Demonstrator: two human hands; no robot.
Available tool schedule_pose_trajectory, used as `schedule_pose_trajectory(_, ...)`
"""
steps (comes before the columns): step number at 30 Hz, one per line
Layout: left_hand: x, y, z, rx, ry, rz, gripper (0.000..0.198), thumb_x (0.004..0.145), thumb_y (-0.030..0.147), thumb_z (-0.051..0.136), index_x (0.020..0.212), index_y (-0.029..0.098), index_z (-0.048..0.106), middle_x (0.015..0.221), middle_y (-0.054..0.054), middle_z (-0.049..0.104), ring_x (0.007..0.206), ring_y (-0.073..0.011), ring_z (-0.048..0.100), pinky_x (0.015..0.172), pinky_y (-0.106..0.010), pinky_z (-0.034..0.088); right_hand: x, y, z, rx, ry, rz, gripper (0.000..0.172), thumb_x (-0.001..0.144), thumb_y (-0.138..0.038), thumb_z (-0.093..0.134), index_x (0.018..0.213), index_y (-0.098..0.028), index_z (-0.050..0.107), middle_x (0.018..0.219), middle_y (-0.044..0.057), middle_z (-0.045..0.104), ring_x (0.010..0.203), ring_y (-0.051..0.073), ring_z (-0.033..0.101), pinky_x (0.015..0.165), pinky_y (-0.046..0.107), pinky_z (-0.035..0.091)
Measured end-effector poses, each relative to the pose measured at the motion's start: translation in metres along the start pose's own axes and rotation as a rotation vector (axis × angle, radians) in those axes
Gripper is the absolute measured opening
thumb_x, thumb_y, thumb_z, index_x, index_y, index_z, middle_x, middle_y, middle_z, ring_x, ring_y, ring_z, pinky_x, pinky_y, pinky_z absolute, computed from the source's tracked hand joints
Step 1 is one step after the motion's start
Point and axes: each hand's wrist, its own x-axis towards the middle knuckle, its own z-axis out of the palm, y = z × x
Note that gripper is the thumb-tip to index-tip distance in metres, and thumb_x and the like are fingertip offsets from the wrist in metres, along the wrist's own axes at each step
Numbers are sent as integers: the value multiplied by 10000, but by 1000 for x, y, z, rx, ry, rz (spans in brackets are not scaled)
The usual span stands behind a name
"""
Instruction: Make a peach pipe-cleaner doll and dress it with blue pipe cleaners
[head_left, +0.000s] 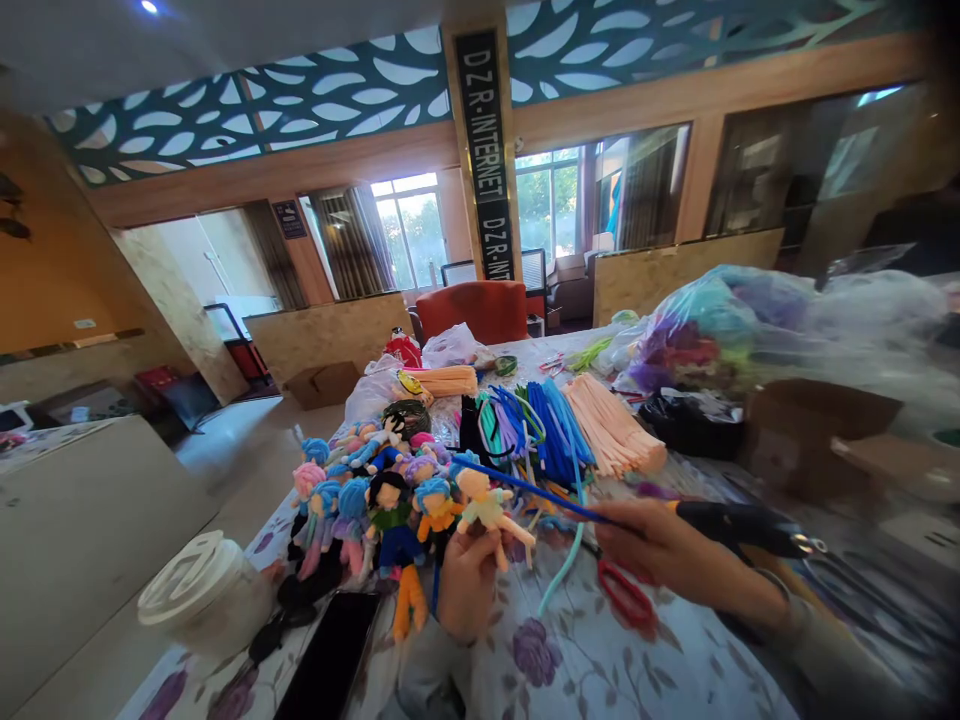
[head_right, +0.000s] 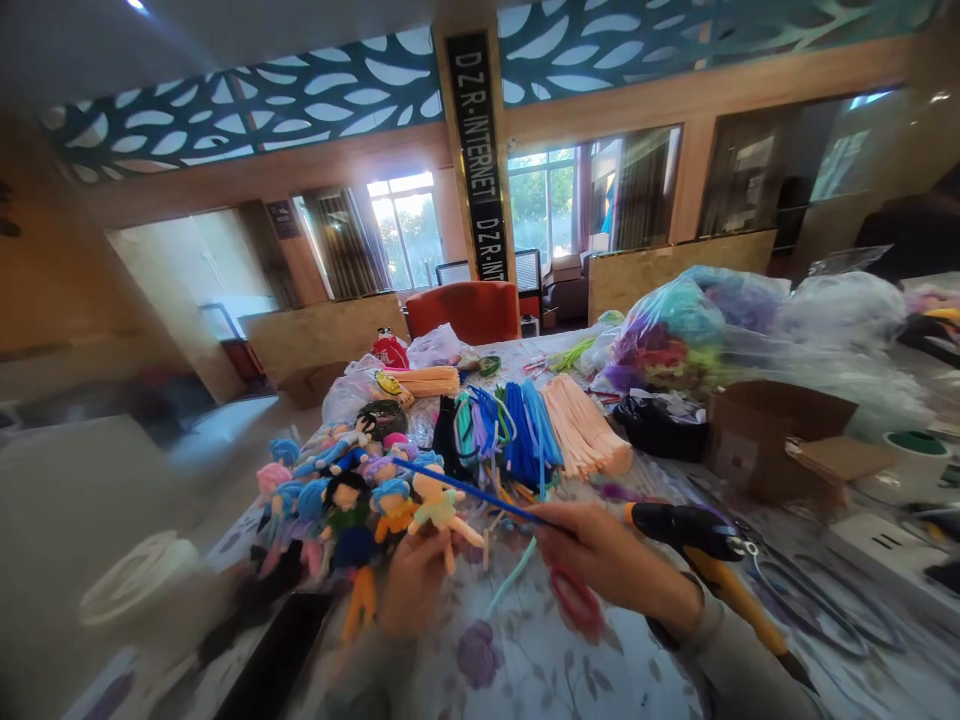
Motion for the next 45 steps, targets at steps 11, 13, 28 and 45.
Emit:
schedule_pose_trajectory(11,-1,2,2,30,-4,4,174,595,145,779,753,150,705,708,-16,681,688,-143,609,708,-266,475,3,10,17,-536,-17,-11,276,935,-361,436,974,-224,672,781,34,704,718,203,651,649,279,450)
schedule_pose_trajectory(13,-2,3,4,37,-11,6,157,606,158,776,745,149,705,716,-19,682,678,-142,600,703,-270,473,3,14,19,-531,1,-46,340,964,-350,381,899,-215,685,748,34,695,685,191,644,614,264,445)
schedule_pose_trajectory(28,-9,9,7,109,-23,-1,225,679,167,729,902,141,717,825,-60,697,761,-190,629,751,-317,497,-3,41,8,-755,83,-147,383,876,-121,426,1143,-230,678,1039,91,726,887,231,699,747,307,526)
schedule_pose_trajectory(45,-15,-3,19,304,186,-13,269,559,308,824,742,148,709,644,-23,688,563,-156,632,543,-254,501,-4,16,45,-514,222,-116,366,709,-55,516,1036,-206,583,836,8,648,610,153,609,595,271,469)
